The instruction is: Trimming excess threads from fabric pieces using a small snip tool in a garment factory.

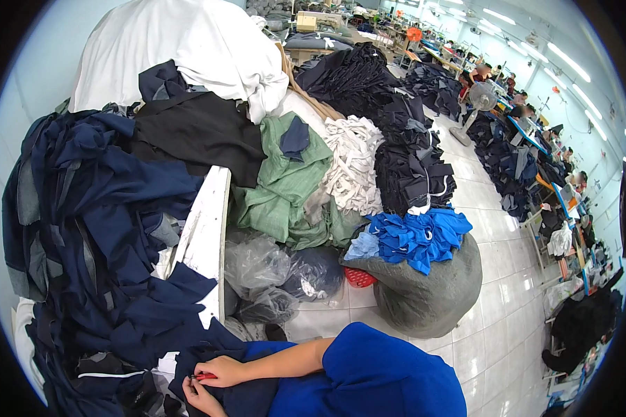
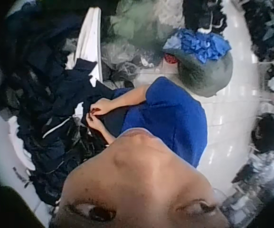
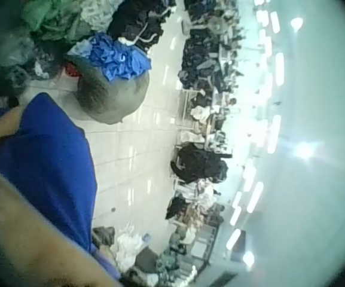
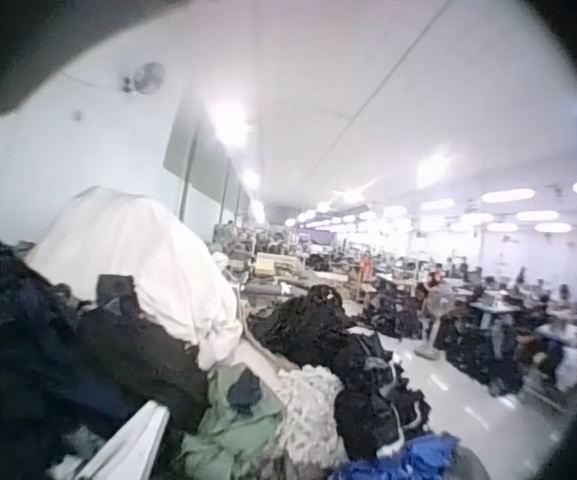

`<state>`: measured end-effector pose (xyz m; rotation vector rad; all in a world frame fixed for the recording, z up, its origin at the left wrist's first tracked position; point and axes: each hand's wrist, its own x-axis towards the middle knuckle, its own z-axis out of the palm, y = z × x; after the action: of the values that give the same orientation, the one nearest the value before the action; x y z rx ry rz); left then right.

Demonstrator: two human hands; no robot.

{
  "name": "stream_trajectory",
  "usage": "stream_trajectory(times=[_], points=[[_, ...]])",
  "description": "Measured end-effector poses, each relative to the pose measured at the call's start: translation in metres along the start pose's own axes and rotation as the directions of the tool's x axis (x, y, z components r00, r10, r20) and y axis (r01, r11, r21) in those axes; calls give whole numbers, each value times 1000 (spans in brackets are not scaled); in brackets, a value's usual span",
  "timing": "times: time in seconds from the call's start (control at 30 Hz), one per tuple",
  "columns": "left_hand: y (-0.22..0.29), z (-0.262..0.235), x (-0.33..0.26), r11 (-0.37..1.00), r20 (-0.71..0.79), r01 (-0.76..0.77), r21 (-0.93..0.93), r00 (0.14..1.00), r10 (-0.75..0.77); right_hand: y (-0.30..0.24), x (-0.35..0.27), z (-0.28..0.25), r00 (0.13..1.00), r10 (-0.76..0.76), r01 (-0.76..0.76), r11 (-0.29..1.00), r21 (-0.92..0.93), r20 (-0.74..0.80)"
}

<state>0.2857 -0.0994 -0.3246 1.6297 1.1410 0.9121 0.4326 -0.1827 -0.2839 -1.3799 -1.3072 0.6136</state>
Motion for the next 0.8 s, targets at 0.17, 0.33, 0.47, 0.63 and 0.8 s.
stream_trajectory(times=[0.17, 0.33, 0.47, 0.63, 0.8], points=[[3, 1, -1, 999, -10, -22, 26, 1000, 22, -2, 0, -1, 1000, 23, -23, 1000, 21, -15], [-4, -2, 1, 1000, 6, -11, -21, 1000, 12, -3, 0, 0, 1000, 13, -13, 1000, 22, -17], [-2, -1, 0, 1000, 0, -22, -1, 1000, 22, -1, 0, 3, 1000, 5, -4, 999, 41, -30], [-3, -2, -1, 999, -3, -44, 7, 999, 44, 1, -1, 3, 1000, -12, 12, 1000, -26, -11], [11, 5, -6, 998, -15, -8, -68, 1000, 7, 3, -1, 3, 1000, 2, -2, 999, -39, -2]])
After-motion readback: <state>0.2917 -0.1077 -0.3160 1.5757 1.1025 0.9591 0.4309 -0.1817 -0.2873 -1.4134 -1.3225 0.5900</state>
